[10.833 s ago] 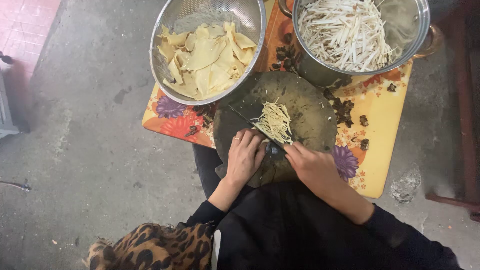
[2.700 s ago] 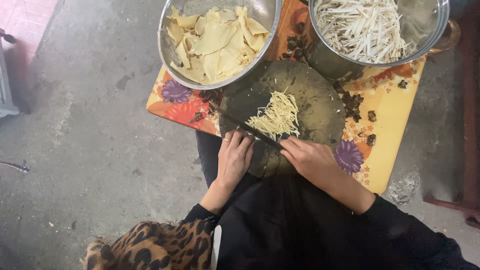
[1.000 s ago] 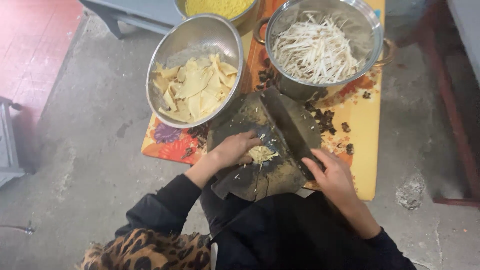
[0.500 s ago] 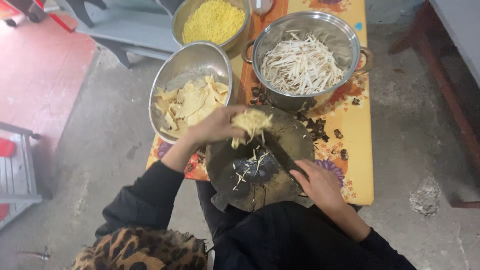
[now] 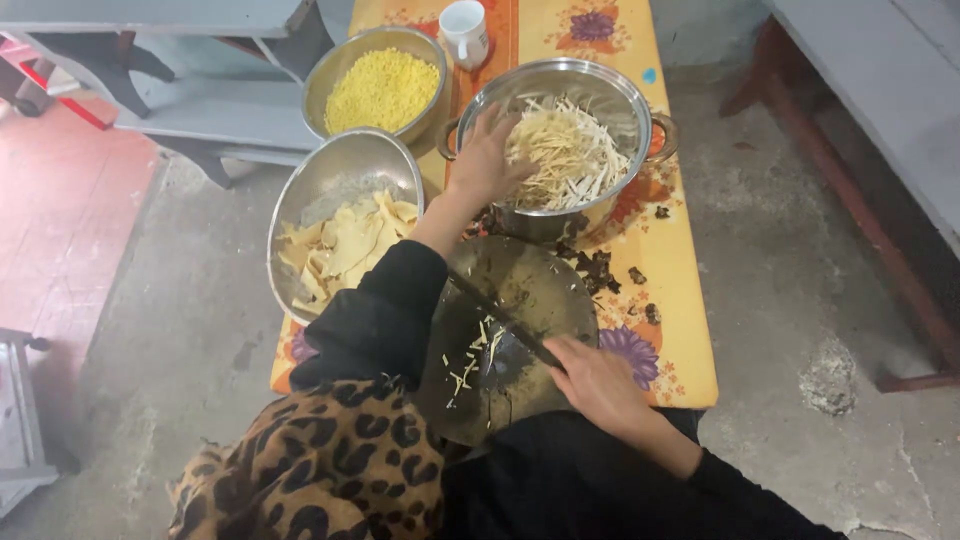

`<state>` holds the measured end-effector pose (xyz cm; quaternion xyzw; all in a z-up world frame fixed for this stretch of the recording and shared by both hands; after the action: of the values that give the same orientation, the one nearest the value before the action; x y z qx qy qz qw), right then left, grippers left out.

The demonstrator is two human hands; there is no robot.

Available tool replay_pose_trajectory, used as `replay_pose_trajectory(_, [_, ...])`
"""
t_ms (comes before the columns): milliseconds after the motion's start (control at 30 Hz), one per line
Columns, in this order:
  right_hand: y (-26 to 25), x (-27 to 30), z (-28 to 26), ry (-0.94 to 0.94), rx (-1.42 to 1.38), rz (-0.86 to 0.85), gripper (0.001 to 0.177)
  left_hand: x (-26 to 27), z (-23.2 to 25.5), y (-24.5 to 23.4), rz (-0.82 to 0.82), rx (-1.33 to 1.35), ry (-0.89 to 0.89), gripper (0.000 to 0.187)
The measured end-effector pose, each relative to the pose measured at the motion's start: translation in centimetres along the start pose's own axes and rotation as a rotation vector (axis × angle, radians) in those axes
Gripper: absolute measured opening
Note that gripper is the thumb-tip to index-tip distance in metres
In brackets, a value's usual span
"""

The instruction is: The person slices sheets of a pale yellow vegetable into thin strips using a large knife on a wooden cutting board. The sliced pieces are gathered and transferred into a metal bowl containing other shredded vegetables.

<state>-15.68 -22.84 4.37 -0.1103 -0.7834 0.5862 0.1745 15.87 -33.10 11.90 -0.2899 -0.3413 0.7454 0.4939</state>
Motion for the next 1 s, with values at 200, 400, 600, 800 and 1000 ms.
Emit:
replay_pose_trajectory(200, [-0.2,1.0,-0.3,-0.164,0.187,0.269,0.033,4.2,0.0,-1.2,0.148,-0.031,0.384,0.054])
replay_pose_trajectory(400, [-5.1,1.4,-1.0,-0.301,0.48,0.526,0.029,19.2,6.5,-2.6,-0.194,0.143,0.681,0.038])
replay_pose_trajectory(600, [-7.1,1.2,-0.8,-0.371,0.712,0.681,0.016,26.1,6.4,-0.1,-0.244,-0.287,0.47,0.093])
replay_pose_trajectory(800, [-13.4,0.7,1.3,-0.259,0.853,0.799,0.011,20.7,9.6,-1.7,-0.023,-0.42,0.619,0.106])
replay_pose_trajectory(1000, [-15.2,-3.6,7.0,-0.038,0.973,0.869,0.009,9.7,9.6,-0.1,-0.051,-0.602,0.559,0.106])
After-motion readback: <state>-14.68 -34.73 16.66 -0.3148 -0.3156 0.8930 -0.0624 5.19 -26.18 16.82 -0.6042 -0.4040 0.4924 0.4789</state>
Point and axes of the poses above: each hand's wrist, its own x-axis away from the middle knuckle, its own y-axis out of the palm, z = x × y, the point moved 1 cm from there along -x, towards the middle knuckle, and after that the axes turned 14 degrees about x, right-handed, at the moved point
